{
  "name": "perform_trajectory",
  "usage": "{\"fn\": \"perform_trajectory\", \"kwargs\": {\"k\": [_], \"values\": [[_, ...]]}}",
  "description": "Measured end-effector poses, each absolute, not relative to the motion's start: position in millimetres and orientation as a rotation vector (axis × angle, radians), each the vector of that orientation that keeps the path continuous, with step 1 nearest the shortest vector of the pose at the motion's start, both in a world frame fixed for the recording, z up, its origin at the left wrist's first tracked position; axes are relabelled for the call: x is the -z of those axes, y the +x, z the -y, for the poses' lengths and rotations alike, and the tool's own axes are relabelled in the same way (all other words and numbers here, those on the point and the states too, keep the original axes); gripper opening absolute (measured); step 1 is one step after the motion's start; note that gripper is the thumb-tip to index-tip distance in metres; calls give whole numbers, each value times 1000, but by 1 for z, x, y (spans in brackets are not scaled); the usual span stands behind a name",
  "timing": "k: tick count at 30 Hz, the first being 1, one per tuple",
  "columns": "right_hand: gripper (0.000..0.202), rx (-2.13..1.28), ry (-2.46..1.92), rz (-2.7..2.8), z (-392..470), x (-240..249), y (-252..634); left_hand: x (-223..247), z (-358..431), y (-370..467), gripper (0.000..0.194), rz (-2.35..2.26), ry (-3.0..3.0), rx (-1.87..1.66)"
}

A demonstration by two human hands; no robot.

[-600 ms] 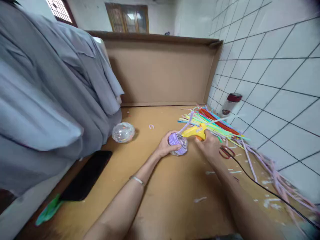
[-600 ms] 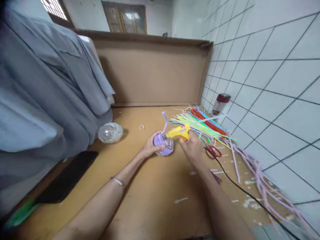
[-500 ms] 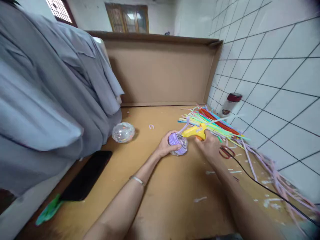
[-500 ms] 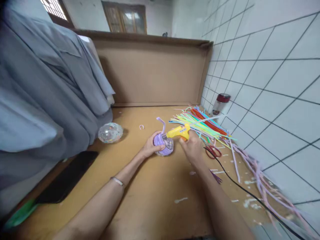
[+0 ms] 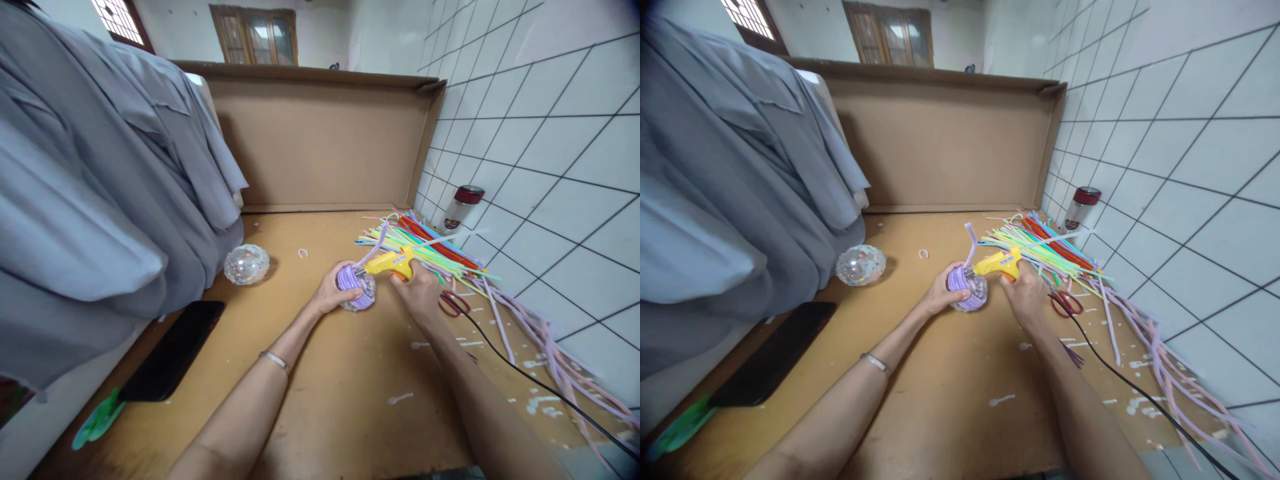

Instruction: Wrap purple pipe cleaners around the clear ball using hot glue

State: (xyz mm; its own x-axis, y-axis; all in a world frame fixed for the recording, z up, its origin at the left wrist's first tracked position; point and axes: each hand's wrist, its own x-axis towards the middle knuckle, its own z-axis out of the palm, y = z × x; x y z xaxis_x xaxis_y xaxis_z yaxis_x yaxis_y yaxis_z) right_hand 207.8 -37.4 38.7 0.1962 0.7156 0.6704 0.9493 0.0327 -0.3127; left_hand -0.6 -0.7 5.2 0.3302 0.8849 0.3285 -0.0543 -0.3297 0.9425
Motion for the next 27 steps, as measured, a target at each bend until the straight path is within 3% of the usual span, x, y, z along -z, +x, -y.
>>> {"fn": "perform_trajectory", "kwargs": {"k": [27], "values": [[21, 488, -1671, 1592, 39, -38, 209, -11, 4, 0, 76, -798, 1610, -1171]]}}
